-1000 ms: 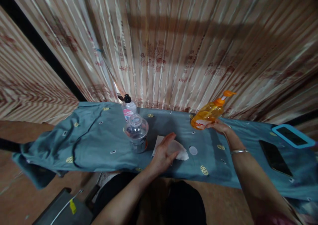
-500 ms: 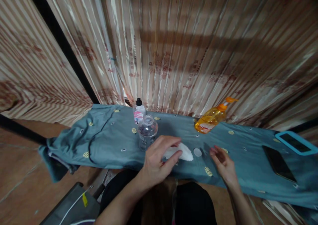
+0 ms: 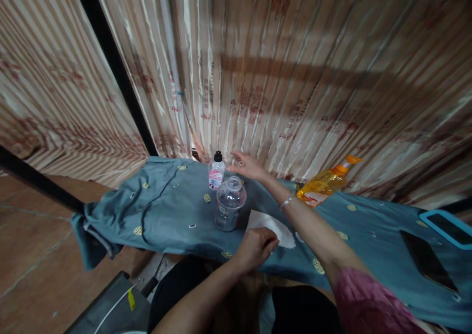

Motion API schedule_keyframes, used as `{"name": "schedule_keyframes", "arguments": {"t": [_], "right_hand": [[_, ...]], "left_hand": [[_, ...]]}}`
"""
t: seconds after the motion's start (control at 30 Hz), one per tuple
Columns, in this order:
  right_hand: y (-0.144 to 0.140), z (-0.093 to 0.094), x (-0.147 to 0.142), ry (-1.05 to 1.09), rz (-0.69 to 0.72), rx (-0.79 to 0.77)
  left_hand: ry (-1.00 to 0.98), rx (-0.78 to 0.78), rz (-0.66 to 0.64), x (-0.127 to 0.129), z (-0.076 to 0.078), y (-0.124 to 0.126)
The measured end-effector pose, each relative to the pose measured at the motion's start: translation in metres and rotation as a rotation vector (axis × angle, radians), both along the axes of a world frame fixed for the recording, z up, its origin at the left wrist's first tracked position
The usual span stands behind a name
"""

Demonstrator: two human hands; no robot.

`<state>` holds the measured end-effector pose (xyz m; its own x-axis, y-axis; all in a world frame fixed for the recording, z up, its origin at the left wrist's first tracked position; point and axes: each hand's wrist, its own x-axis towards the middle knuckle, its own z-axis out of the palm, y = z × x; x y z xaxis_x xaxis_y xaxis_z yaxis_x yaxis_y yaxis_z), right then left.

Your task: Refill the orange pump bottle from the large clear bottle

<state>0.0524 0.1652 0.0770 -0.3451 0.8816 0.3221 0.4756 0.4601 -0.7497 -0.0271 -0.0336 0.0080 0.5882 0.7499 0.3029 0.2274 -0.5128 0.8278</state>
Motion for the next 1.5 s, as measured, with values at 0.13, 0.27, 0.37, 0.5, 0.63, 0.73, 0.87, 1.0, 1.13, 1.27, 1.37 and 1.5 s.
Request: {"name": "schedule_keyframes", "arguments": {"t": [0.13,0.27,0.37,0.5,0.63,0.73,0.87,1.0,1.13,1.27,1.37,1.5], "right_hand": [[0.038,-0.013,-0.034,-0.018,0.133,-0.054],[0.049,-0.028,-0.052,0.054,0.191,-0.082],[0.043,-0.03,-0.038,0.135,0.112,-0.077],[0.006,-0.014,0.022,0.242,-0.107,-0.011],[-0.066,0.007,0.087,0.307,-0.313,0.078],[-0.122,0.012,0.116,0.359,-0.409,0.116],[-0.166,0.0,0.129,0.411,-0.447,0.09],[-0.176,-0.022,0.117,0.389,-0.4,0.037],[-0.175,-0.034,0.097,0.353,-0.32,0.006],[-0.174,-0.036,0.085,0.348,-0.27,0.026],[-0.17,-0.041,0.082,0.431,-0.34,0.086],[-0.166,-0.048,0.08,0.523,-0.37,0.105]], "left_hand": [[0.047,-0.036,0.008,-0.003,-0.011,0.006],[0.065,-0.041,0.003,-0.004,-0.01,0.008],[0.061,-0.042,-0.002,-0.001,-0.01,0.01],[0.018,-0.059,0.014,0.005,-0.013,0.012],[-0.014,-0.045,0.024,0.015,-0.014,0.017],[-0.074,-0.065,0.07,0.017,-0.009,0.023],[-0.129,-0.072,0.166,0.008,-0.003,0.032],[-0.15,-0.063,0.316,0.001,-0.007,0.038],[-0.141,-0.042,0.328,0.011,-0.019,0.041],[-0.169,-0.134,0.262,0.028,-0.024,0.047],[-0.199,-0.187,0.294,0.035,-0.023,0.052],[-0.191,-0.256,0.35,0.038,-0.023,0.053]]}}
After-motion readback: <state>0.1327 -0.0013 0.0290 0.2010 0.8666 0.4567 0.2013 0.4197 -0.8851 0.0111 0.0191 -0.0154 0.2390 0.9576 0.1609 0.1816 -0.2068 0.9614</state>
